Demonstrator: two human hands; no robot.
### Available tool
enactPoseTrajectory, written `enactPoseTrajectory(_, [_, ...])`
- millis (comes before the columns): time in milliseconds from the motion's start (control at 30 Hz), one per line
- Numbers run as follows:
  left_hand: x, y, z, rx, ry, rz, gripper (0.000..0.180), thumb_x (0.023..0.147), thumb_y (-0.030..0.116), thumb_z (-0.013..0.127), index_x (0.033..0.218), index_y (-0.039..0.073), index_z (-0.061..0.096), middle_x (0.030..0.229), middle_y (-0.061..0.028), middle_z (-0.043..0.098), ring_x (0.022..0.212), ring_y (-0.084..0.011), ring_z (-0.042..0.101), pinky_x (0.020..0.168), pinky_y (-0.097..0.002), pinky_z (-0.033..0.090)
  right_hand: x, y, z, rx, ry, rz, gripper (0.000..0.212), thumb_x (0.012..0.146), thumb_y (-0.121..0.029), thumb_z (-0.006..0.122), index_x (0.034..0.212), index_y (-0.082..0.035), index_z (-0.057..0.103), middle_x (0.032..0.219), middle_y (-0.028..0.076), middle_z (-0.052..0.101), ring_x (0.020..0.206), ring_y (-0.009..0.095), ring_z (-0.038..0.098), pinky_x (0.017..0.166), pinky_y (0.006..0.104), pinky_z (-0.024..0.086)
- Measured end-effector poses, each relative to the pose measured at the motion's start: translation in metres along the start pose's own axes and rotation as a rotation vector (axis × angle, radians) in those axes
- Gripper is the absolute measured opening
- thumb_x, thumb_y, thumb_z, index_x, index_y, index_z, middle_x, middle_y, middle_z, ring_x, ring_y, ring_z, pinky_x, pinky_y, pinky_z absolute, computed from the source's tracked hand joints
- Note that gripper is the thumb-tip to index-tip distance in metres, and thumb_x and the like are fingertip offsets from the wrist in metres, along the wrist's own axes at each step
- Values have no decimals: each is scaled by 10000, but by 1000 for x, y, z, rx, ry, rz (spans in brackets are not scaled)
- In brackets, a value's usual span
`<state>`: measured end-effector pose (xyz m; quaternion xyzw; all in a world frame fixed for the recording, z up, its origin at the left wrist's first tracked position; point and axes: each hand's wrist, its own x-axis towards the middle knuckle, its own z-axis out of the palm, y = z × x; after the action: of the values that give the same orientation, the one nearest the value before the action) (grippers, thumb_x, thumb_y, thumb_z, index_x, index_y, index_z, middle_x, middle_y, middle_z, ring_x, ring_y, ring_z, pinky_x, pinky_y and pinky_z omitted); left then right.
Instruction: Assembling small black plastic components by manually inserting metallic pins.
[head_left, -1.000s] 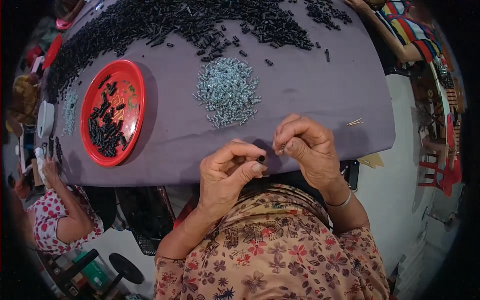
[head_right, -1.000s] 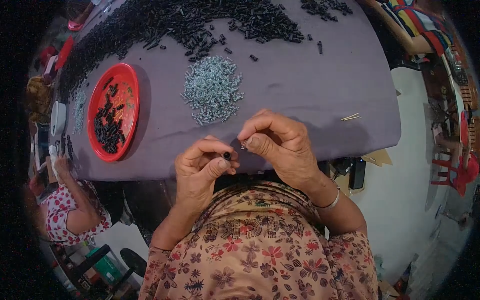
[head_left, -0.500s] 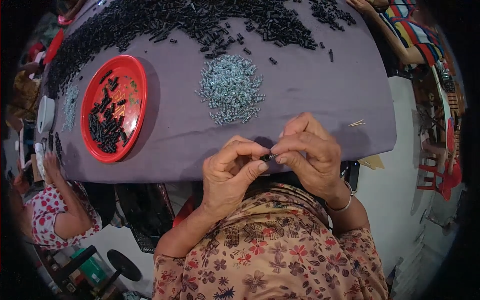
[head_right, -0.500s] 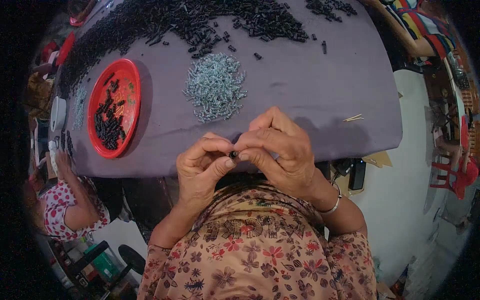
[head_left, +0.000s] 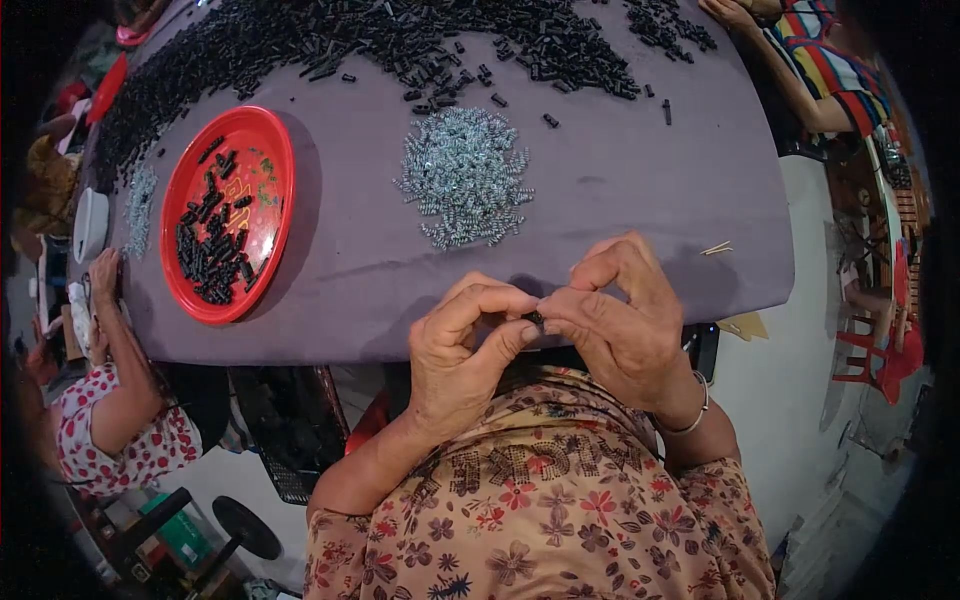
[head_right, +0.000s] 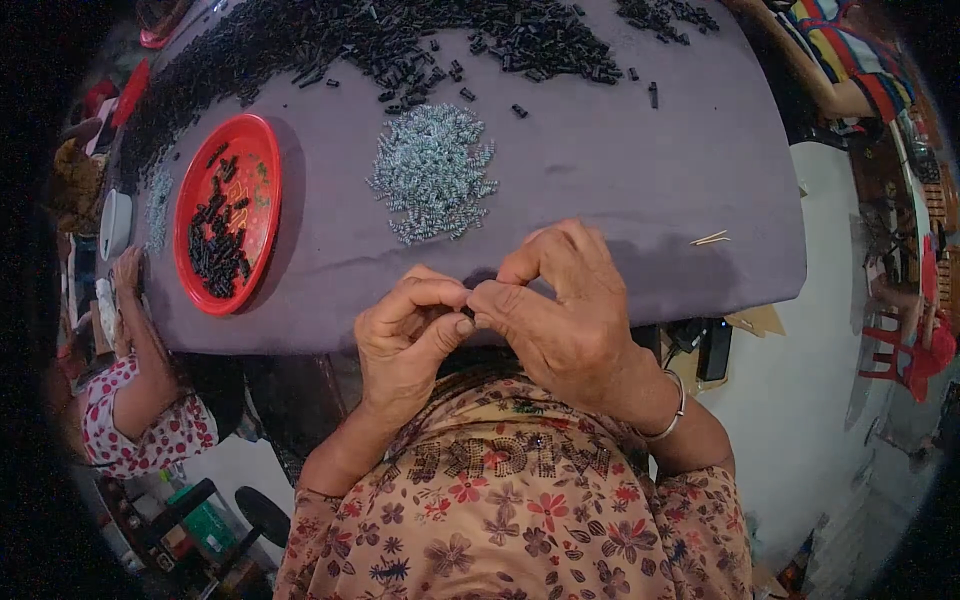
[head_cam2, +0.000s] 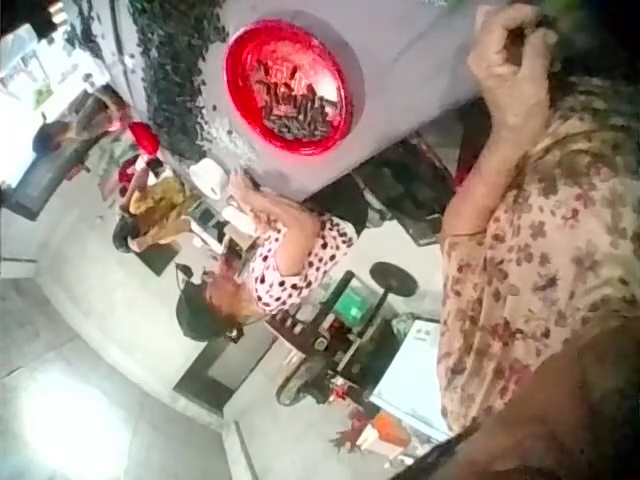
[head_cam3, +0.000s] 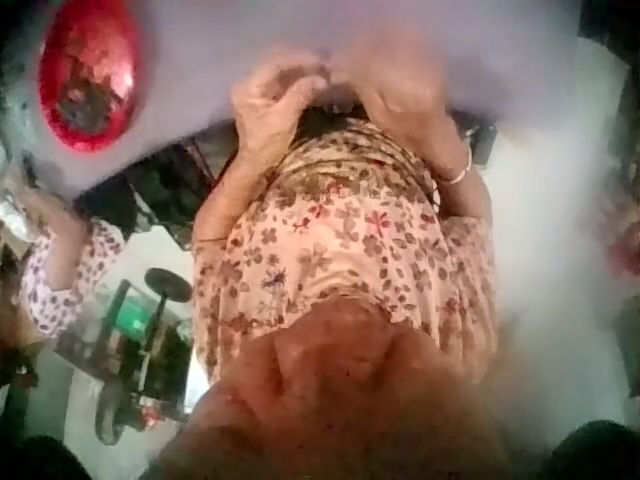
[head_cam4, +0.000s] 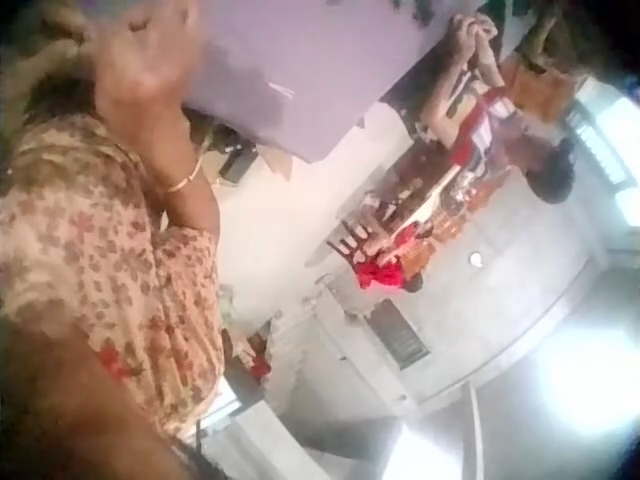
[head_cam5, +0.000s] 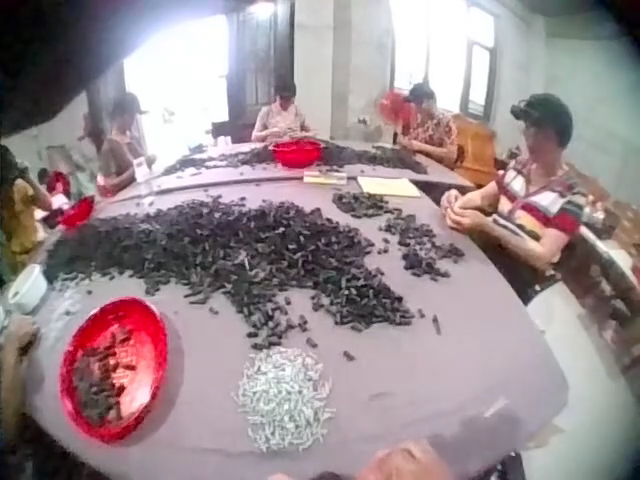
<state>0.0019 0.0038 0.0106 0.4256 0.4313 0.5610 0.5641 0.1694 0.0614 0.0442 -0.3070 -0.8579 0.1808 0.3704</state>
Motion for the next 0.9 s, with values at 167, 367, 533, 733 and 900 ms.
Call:
enactPoseTrajectory(167, [1,-1,0,-84,11,-28,178,804,-75,645,972,-19,628,917,-26,551,833,-76,537,732,-201,447,3,-2,-5,40,-11,4,193,658,-88,733,841,-55,681,777,57,549,726,232,525,615,341,399])
enactPoseTrajectory(367, [1,-2,0,-125,9,-189,154,808,-44,656,957,-14,634,853,1,537,797,-61,508,710,-199,428,-4,36,-7,79,76,239,161,774,-26,663,934,-41,657,798,89,566,685,235,535,619,334,443])
enactPoseTrajectory(533, [2,-3,-2,-183,13,-253,155,843,15,645,996,-11,639,860,-12,563,768,-73,563,695,-200,465,12,65,-1,-153,-8,430,150,825,-59,596,972,-42,616,841,138,573,745,324,587,638,389,465])
enactPoseTrajectory(733, [6,-7,-6,-163,-9,-180,157,874,71,624,1009,-9,640,887,-36,578,760,-95,589,684,-213,490,56,106,15,-272,-32,363,151,838,-97,592,984,-61,580,893,144,582,790,351,596,669,439,475])
enactPoseTrajectory(900, [8,-7,-8,-160,14,-160,144,877,78,621,994,-5,639,899,-35,566,759,-100,592,674,-208,487,74,115,28,-451,-182,391,152,843,-112,594,986,-66,570,880,146,583,792,350,599,667,443,478])
